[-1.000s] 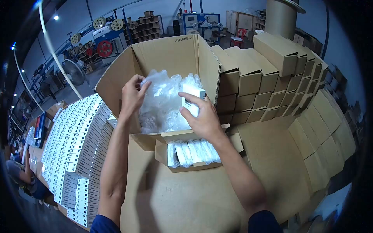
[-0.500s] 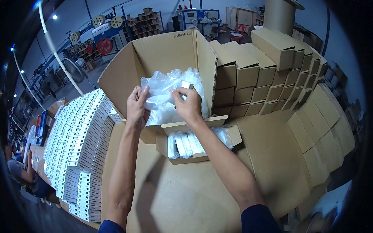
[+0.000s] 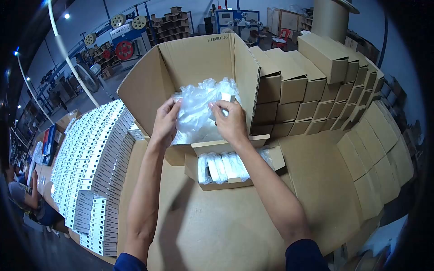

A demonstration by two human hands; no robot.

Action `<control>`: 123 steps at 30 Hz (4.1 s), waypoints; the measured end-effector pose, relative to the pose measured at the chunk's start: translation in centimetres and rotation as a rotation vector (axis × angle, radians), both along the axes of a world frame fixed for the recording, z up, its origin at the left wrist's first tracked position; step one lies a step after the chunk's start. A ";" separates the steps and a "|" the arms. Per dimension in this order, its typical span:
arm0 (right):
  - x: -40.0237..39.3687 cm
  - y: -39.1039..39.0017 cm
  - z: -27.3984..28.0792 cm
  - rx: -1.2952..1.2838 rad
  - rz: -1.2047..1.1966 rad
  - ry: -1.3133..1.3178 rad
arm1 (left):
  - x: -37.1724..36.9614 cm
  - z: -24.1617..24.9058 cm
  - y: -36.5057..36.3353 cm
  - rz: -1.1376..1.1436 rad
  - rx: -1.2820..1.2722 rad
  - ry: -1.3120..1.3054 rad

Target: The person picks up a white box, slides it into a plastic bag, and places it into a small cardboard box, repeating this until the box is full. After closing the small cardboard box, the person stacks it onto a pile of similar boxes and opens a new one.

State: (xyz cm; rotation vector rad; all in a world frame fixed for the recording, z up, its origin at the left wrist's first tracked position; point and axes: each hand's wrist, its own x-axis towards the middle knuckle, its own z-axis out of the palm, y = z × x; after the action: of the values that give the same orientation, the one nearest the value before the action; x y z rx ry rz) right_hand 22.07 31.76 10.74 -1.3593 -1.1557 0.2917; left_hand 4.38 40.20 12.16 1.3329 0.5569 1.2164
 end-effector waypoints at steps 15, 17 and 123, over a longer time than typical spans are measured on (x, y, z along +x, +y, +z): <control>0.9 -1.1 1.4 0.082 -0.089 -0.070 | 0.1 0.5 3.4 0.531 0.155 0.398; 0.6 -2.0 1.9 0.158 -0.112 -0.142 | -0.1 3.1 -2.3 0.606 0.414 0.366; -5.1 -42.1 -11.5 -0.242 0.230 0.026 | -5.7 -12.6 -41.1 -0.065 -0.210 0.207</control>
State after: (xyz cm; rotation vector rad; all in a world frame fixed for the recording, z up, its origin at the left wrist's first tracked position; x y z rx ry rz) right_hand 17.00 -10.31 -0.75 -1.4264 -1.2881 0.6302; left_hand -1.35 -0.95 -0.45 1.2938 0.7619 0.9447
